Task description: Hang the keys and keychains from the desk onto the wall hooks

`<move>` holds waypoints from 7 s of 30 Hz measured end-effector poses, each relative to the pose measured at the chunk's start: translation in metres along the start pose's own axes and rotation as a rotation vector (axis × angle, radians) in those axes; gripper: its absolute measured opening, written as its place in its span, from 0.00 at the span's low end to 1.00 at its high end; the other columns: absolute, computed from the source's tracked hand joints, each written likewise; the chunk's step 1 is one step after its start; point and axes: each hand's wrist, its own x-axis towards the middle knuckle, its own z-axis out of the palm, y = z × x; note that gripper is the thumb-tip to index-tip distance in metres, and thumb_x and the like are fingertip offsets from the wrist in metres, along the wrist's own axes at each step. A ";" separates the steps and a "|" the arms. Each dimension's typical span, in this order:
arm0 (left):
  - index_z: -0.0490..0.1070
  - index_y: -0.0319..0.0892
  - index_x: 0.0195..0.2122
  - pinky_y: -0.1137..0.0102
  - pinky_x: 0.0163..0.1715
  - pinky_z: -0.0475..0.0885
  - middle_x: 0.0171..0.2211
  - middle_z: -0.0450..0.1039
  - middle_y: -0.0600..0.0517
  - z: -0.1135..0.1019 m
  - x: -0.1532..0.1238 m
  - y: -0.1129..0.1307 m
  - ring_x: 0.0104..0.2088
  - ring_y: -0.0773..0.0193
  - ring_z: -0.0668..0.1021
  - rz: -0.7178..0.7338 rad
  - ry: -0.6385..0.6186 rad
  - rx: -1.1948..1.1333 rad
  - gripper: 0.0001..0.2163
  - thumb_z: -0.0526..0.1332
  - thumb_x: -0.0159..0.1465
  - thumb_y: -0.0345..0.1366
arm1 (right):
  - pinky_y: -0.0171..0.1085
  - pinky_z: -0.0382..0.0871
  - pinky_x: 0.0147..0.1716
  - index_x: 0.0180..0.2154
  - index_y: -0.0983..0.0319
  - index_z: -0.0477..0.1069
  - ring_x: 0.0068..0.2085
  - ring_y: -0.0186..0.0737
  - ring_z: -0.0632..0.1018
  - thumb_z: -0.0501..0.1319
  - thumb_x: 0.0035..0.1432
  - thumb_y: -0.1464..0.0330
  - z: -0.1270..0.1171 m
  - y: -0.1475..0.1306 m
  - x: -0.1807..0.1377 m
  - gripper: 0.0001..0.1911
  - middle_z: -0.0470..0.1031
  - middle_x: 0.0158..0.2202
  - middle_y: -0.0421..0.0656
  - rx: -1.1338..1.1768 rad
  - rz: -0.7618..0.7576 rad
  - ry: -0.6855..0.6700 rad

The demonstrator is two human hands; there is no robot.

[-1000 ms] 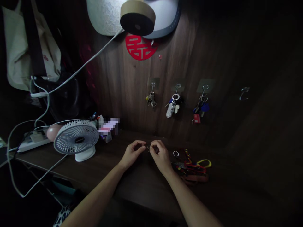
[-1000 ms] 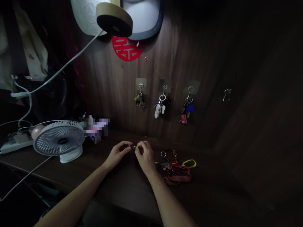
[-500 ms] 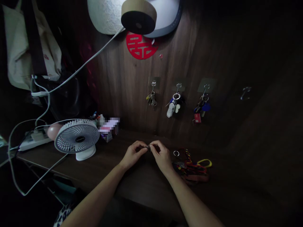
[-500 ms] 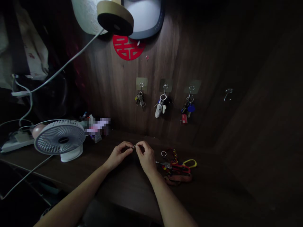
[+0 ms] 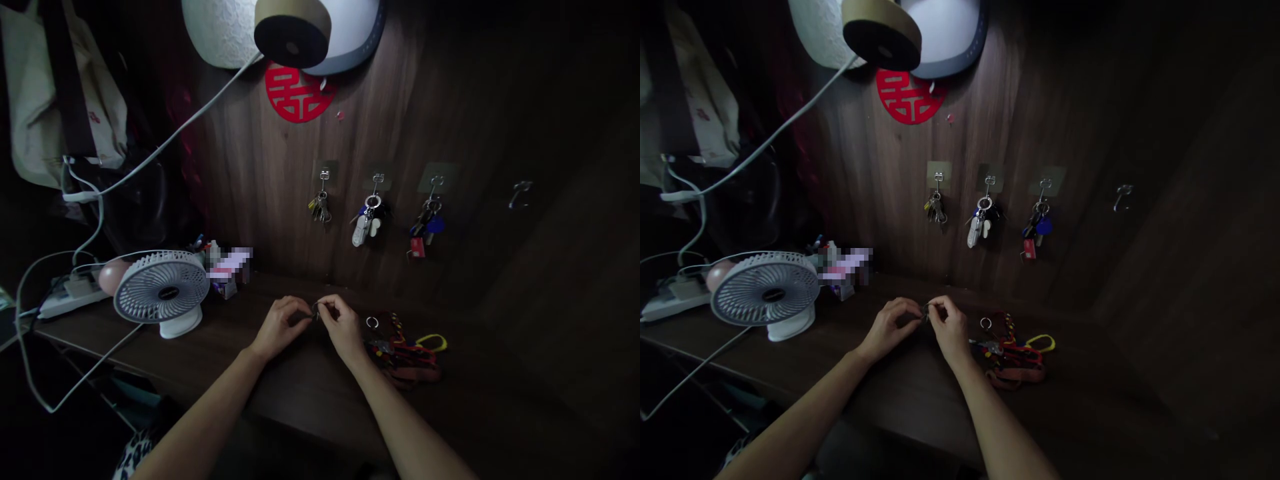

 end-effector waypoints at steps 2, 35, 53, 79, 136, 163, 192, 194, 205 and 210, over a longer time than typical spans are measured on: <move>0.73 0.45 0.33 0.65 0.46 0.64 0.39 0.74 0.51 0.000 0.000 0.003 0.42 0.60 0.74 -0.003 -0.039 -0.021 0.04 0.61 0.57 0.36 | 0.34 0.67 0.30 0.30 0.59 0.68 0.29 0.37 0.74 0.55 0.55 0.64 -0.001 0.000 0.000 0.07 0.73 0.25 0.40 0.008 -0.003 0.003; 0.72 0.46 0.37 0.69 0.41 0.68 0.34 0.73 0.52 0.005 -0.002 -0.002 0.37 0.62 0.74 -0.028 0.124 -0.059 0.07 0.55 0.63 0.37 | 0.33 0.65 0.31 0.30 0.58 0.69 0.30 0.37 0.73 0.54 0.57 0.67 -0.001 -0.008 -0.005 0.07 0.72 0.27 0.39 -0.135 -0.150 -0.129; 0.69 0.45 0.36 0.75 0.36 0.65 0.35 0.75 0.52 0.003 0.006 -0.019 0.38 0.64 0.77 -0.376 -0.029 0.133 0.10 0.49 0.65 0.35 | 0.31 0.60 0.19 0.24 0.61 0.68 0.20 0.32 0.67 0.60 0.48 0.59 -0.028 -0.034 0.052 0.11 0.65 0.18 0.36 0.101 0.071 0.119; 0.70 0.45 0.35 0.75 0.36 0.65 0.35 0.76 0.53 0.006 0.011 -0.021 0.38 0.65 0.77 -0.404 -0.068 0.173 0.12 0.47 0.65 0.33 | 0.28 0.63 0.12 0.20 0.60 0.65 0.15 0.34 0.72 0.60 0.42 0.73 -0.006 -0.104 0.225 0.04 0.66 0.11 0.33 -0.089 0.187 0.300; 0.69 0.44 0.35 0.70 0.41 0.68 0.37 0.76 0.51 0.003 0.003 -0.013 0.40 0.61 0.77 -0.294 -0.114 0.243 0.12 0.47 0.64 0.39 | 0.38 0.68 0.27 0.24 0.59 0.66 0.26 0.41 0.75 0.58 0.46 0.56 -0.162 0.047 -0.017 0.13 0.72 0.21 0.41 -0.166 0.199 0.340; 0.67 0.46 0.50 0.70 0.50 0.64 0.49 0.71 0.51 0.097 0.030 0.079 0.49 0.63 0.72 0.292 -0.498 0.223 0.14 0.51 0.64 0.32 | 0.39 0.69 0.34 0.29 0.58 0.71 0.34 0.43 0.77 0.51 0.49 0.64 -0.173 0.072 -0.043 0.11 0.78 0.31 0.44 -0.340 0.282 0.485; 0.71 0.41 0.33 0.65 0.40 0.64 0.36 0.74 0.48 0.059 0.008 0.038 0.40 0.57 0.73 -0.105 -0.161 0.618 0.14 0.48 0.66 0.39 | 0.41 0.65 0.40 0.33 0.59 0.71 0.39 0.43 0.74 0.51 0.54 0.71 -0.163 0.051 -0.047 0.11 0.76 0.34 0.44 -0.522 0.054 0.321; 0.72 0.41 0.31 0.65 0.39 0.63 0.35 0.74 0.47 0.057 0.007 0.038 0.40 0.57 0.73 -0.125 -0.134 0.653 0.17 0.46 0.67 0.40 | 0.42 0.64 0.41 0.34 0.59 0.71 0.41 0.43 0.73 0.50 0.55 0.73 -0.158 0.042 -0.048 0.12 0.76 0.35 0.44 -0.650 -0.042 0.232; 0.75 0.43 0.32 0.67 0.37 0.62 0.34 0.74 0.48 0.061 0.006 0.037 0.38 0.59 0.73 -0.007 -0.193 0.674 0.19 0.46 0.67 0.39 | 0.41 0.61 0.49 0.55 0.54 0.61 0.52 0.40 0.68 0.53 0.57 0.75 -0.116 0.014 -0.047 0.25 0.71 0.50 0.42 -0.710 -0.210 -0.320; 0.75 0.41 0.30 0.66 0.38 0.62 0.34 0.74 0.47 0.062 0.006 0.036 0.38 0.58 0.73 -0.034 -0.181 0.690 0.18 0.47 0.67 0.39 | 0.42 0.62 0.46 0.51 0.54 0.66 0.47 0.41 0.71 0.54 0.56 0.75 -0.119 0.029 -0.049 0.21 0.74 0.46 0.42 -0.709 -0.088 -0.259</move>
